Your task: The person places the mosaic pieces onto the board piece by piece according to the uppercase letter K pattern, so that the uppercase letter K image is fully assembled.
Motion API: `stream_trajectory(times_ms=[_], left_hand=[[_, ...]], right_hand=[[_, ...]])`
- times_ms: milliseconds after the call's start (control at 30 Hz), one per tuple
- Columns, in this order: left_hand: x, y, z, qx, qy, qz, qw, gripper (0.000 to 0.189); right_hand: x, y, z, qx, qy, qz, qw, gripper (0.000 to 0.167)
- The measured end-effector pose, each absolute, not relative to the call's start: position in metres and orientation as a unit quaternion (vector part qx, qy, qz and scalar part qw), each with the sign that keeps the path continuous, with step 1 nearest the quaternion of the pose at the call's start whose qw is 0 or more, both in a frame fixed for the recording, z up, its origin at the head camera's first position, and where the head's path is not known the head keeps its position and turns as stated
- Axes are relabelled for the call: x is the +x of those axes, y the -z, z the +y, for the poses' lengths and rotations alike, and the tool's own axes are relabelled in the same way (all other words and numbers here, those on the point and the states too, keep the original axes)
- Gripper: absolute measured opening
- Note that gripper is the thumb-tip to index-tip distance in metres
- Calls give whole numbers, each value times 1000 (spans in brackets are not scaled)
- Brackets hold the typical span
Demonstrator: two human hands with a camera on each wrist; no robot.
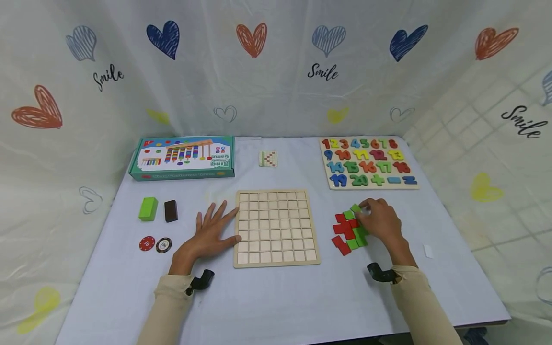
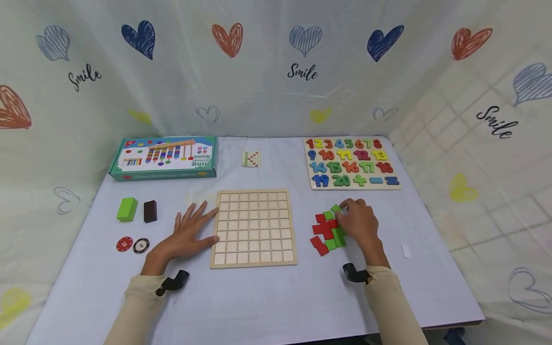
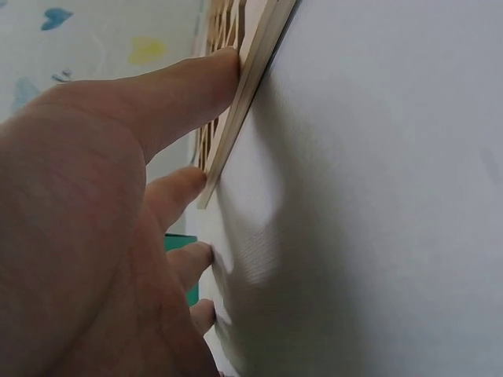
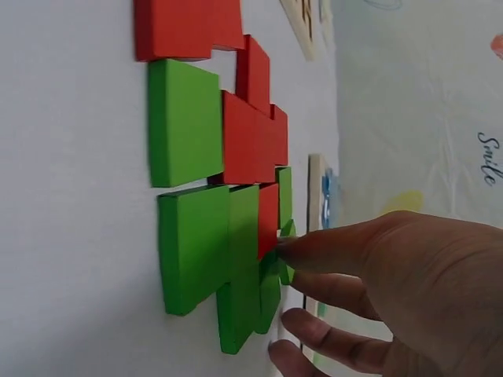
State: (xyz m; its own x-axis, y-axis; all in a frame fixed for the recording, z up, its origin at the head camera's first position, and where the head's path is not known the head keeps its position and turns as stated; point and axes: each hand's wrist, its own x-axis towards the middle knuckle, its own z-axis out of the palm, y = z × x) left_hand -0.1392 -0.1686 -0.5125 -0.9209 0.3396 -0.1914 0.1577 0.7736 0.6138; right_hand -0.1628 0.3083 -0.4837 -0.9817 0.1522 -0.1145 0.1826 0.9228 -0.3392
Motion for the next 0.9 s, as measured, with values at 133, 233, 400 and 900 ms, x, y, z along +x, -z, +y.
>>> stream_trajectory(times_ms=[133,233,400,900], left_hand=[[-139,514,-169,134,-308,930,151,85],[-139,515,-170,136,-313,928,147,85],[-140,517,-170,139,-312,928,146,85],[-138,516,-173,152,-298,932,139,94]], right_hand=[[-167,485,308,74,183,980,40,45],[-171,487,308,69,194,978,38,43],[-174,484,308,71,220,971,60,37],[-185,434,247,-56,242,969,9,24]])
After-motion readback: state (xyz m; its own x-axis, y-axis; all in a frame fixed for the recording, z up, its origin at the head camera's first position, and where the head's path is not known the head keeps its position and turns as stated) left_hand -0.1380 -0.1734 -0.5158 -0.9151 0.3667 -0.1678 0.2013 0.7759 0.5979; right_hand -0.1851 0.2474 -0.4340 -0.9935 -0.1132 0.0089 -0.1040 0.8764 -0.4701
